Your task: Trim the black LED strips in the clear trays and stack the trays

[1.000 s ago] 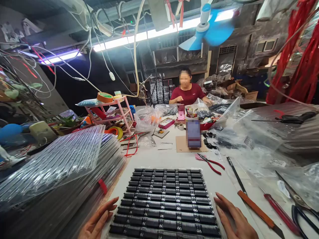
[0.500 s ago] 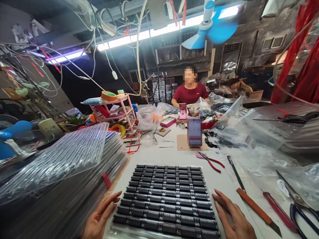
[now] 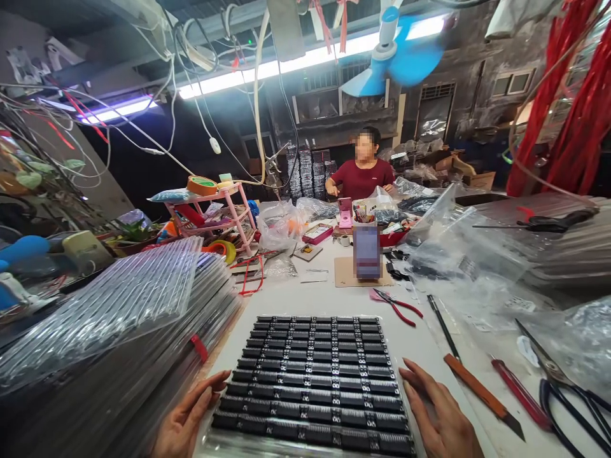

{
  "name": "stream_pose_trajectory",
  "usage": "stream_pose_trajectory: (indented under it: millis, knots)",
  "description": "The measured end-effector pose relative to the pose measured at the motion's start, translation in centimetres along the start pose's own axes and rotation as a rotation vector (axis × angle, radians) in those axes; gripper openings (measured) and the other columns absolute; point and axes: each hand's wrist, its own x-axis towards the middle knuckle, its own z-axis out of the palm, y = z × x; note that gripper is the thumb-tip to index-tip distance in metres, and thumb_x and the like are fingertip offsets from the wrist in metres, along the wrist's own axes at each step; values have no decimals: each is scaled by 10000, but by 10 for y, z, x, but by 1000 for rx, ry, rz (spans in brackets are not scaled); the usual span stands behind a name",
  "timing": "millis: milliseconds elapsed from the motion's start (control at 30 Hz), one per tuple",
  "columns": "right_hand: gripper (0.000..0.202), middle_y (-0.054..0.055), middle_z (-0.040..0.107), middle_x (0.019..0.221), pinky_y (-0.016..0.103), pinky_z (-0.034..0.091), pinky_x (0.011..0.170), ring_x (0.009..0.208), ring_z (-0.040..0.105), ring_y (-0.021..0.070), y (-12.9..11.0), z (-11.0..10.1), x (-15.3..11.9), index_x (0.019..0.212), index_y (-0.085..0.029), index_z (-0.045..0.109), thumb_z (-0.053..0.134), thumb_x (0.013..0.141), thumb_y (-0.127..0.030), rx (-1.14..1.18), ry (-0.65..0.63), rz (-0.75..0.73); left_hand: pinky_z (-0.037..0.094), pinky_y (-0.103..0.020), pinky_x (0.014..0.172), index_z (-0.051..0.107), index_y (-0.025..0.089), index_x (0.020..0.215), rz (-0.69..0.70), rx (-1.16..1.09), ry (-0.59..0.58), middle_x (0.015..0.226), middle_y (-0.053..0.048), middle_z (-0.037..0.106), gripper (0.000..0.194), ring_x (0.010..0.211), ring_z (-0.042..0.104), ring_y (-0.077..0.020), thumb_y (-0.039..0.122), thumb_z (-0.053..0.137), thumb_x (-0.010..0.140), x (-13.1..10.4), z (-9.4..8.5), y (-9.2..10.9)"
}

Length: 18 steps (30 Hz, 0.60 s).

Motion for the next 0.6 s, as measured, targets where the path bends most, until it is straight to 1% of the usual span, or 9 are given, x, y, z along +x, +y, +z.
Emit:
stream_pose_trajectory:
  millis: [67, 200, 300, 433, 600]
  knots:
    - [479, 34, 670, 1108, 260, 578, 738, 1014, 636, 224, -2, 0, -1, 1162, -285, 623, 511, 810, -589, 5, 16, 10, 574, -274, 758, 762, 219, 897, -43, -23, -34, 1034, -83, 727, 475, 967, 670, -284, 574, 762, 581, 1, -1, 2]
    - [506, 37, 673, 1102, 237, 579, 658, 985, 647, 221, -9, -2, -2, 1167, -282, 618, 500, 799, -607, -15, 3, 41, 572, -300, 808, 749, 216, 947, -72, -65, -67, 1082, -79, 713, 460, 1041, 643, -298, 560, 732, 642, -1, 0, 6]
    - [511, 36, 683, 1075, 233, 574, 632, 960, 655, 218, -14, -4, -2, 1159, -275, 619, 503, 787, -607, -21, 6, 21, 568, -311, 829, 743, 201, 960, -75, -86, -62, 1099, -85, 706, 469, 1077, 624, -303, 564, 715, 663, -2, 0, 2]
    - [511, 40, 693, 1044, 231, 566, 608, 948, 659, 221, -17, -4, 0, 1138, -264, 624, 519, 770, -602, -4, 6, 8, 535, -286, 886, 739, 189, 980, -67, -101, -40, 1110, -96, 701, 497, 1078, 625, -269, 589, 677, 692, -1, -2, -4]
    - [532, 53, 694, 1042, 241, 554, 596, 974, 650, 232, -19, -4, 1, 1150, -240, 613, 510, 775, -604, -4, 16, 0, 492, -326, 962, 738, 193, 988, -46, -80, -36, 1118, -96, 697, 516, 1100, 611, -266, 613, 653, 702, -4, 1, 2]
